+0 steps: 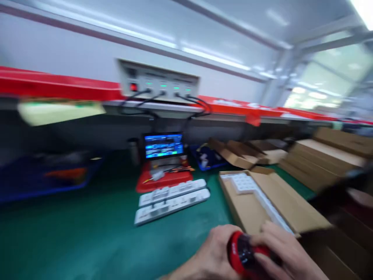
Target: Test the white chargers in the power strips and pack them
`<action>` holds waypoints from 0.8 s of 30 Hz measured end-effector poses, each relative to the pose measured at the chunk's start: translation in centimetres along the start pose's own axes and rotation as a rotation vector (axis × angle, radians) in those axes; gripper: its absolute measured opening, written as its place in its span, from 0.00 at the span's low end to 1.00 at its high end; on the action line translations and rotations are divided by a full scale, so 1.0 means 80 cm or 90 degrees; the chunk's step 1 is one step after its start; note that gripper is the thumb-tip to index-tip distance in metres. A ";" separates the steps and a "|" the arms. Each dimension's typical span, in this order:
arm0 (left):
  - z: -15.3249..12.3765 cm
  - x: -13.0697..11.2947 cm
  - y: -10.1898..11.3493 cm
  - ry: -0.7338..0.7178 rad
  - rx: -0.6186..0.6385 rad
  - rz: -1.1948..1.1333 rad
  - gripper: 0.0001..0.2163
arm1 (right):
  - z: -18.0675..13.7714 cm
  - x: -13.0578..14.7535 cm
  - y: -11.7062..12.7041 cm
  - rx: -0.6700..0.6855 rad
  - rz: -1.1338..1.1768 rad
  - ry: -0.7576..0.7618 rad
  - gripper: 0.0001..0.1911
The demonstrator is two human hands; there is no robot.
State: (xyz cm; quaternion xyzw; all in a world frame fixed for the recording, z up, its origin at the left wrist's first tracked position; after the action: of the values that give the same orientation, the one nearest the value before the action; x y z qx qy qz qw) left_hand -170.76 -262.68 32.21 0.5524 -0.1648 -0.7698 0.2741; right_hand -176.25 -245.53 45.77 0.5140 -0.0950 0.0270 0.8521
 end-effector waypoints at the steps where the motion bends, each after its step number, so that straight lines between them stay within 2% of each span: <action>1: 0.003 -0.006 -0.007 -0.001 0.015 -0.024 0.26 | -0.010 0.003 0.006 0.048 0.010 -0.033 0.16; 3: 0.010 -0.012 -0.022 -0.001 0.034 -0.035 0.25 | -0.027 0.006 0.015 0.084 -0.011 -0.112 0.16; 6: 0.014 -0.010 -0.047 -0.005 0.070 -0.010 0.24 | -0.048 0.005 0.022 0.070 -0.089 -0.191 0.20; 11: 0.021 0.015 -0.069 -0.031 0.107 0.031 0.31 | -0.069 0.004 0.021 0.102 -0.054 -0.219 0.09; 14: 0.028 0.027 -0.074 -0.055 0.111 0.064 0.32 | -0.072 -0.003 0.022 0.085 -0.091 -0.253 0.17; 16: 0.030 0.027 -0.076 -0.066 0.117 0.079 0.32 | -0.071 -0.004 0.021 0.107 -0.086 -0.222 0.17; 20: 0.027 0.007 -0.070 -0.078 0.083 0.099 0.32 | -0.068 -0.004 0.027 0.164 -0.012 -0.171 0.07; 21: 0.026 0.000 -0.066 -0.083 0.064 0.108 0.31 | -0.068 -0.006 0.030 0.167 -0.013 -0.190 0.07; 24: 0.022 -0.018 -0.057 -0.106 0.016 0.131 0.30 | -0.067 -0.009 0.034 0.167 -0.063 -0.243 0.17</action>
State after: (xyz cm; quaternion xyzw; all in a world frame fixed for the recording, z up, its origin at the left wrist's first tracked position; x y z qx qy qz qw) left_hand -173.19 -258.29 31.36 0.4700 -0.2521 -0.7789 0.3299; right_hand -176.66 -239.46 45.58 0.6204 -0.2243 -0.1004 0.7448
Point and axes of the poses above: each hand's wrist, its own z-axis towards the middle knuckle, its own y-axis out of the back of the hand, x = y × z, the point moved 4 cm from there along z, towards the middle knuckle, and after that the axes turned 15 degrees about z, right-handed, at the moved point
